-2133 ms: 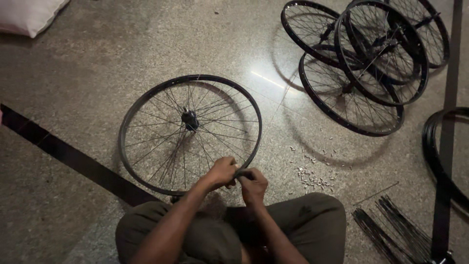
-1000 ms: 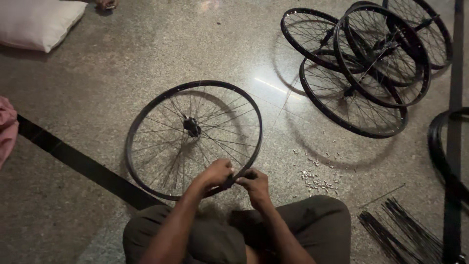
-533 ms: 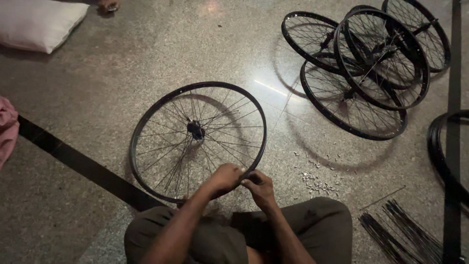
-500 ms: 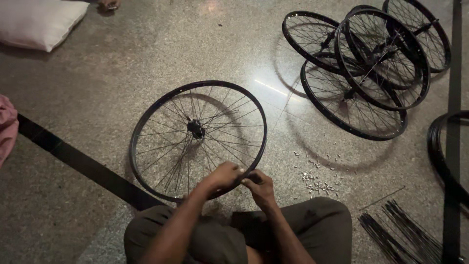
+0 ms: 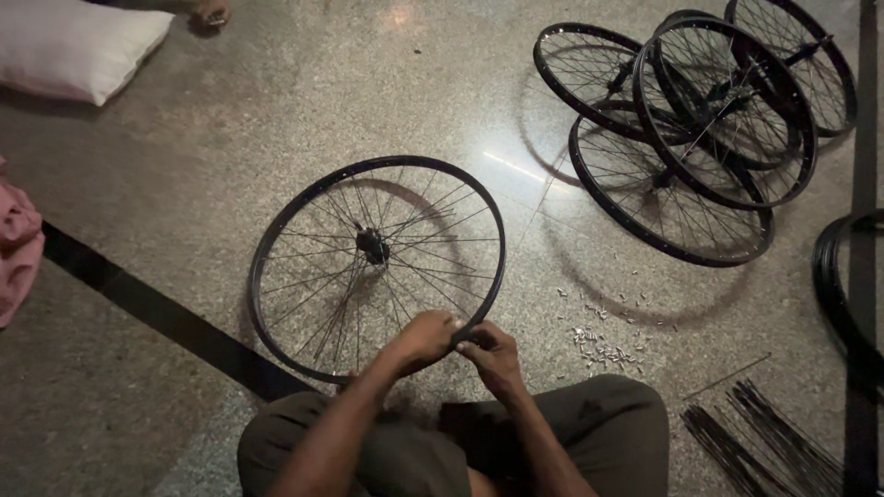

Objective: The person sits on the floor and installs spokes into a bicycle wheel rim. They pick up individual spokes and small metal nuts, insert the spoke ends into the rim holes, and secure them by hand. The process is repeated for multiple spokes around the wheel.

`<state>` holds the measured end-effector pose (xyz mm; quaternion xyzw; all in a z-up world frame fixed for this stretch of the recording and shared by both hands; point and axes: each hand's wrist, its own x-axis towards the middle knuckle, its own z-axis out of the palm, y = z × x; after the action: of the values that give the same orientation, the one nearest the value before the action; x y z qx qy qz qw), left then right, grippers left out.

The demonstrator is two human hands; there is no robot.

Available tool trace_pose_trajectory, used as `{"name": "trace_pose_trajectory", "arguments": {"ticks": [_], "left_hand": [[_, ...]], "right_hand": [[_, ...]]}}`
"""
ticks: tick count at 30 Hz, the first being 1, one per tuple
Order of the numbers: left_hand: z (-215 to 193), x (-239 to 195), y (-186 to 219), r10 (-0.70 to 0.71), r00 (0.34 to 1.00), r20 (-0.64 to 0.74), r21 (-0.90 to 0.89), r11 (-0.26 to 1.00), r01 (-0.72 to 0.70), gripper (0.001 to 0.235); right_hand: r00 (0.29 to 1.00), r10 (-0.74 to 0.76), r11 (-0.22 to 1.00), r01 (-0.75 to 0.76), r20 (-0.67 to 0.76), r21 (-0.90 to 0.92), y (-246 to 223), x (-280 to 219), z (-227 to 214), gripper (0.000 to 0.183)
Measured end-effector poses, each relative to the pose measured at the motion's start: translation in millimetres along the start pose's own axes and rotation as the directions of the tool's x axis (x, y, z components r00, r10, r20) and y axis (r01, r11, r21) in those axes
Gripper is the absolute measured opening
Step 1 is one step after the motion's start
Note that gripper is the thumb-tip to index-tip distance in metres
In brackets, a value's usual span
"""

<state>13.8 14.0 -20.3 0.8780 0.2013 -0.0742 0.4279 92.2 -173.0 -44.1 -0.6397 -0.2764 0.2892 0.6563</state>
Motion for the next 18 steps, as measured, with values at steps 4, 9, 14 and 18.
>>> {"name": "trace_pose_trajectory", "arguments": {"ticks": [4,9,14,18], "left_hand": [[3.5,-1.8,-1.0,0.118,0.992,0.049,-0.11,0.988,-0.112,0.039],[-3.5,-8.0,7.9,-0.055,0.998,0.021,-0.015,0.998,0.056,0.041],[1.1,-7.0,5.7,0.047,0.992,0.116,-0.244,0.97,-0.018,0.035],[-4.1,-6.7,8.7,-0.049,0.999,0.019,-0.028,0.998,0.05,0.036]], "right_hand": [[1.0,0.002,0.998,-0.003,-0.016,-0.056,1.2,-2.9,-1.3,0.015],[0.999,0.036,0.998,-0.036,-0.011,0.051,4.9,0.0,0.7,0.015],[0.998,0.06,0.997,-0.061,0.017,0.049,13.6,-3.3,-2.2,0.016],[0.997,0.08,0.996,-0.081,0.008,0.037,10.6,3.0,1.5,0.016]]}}
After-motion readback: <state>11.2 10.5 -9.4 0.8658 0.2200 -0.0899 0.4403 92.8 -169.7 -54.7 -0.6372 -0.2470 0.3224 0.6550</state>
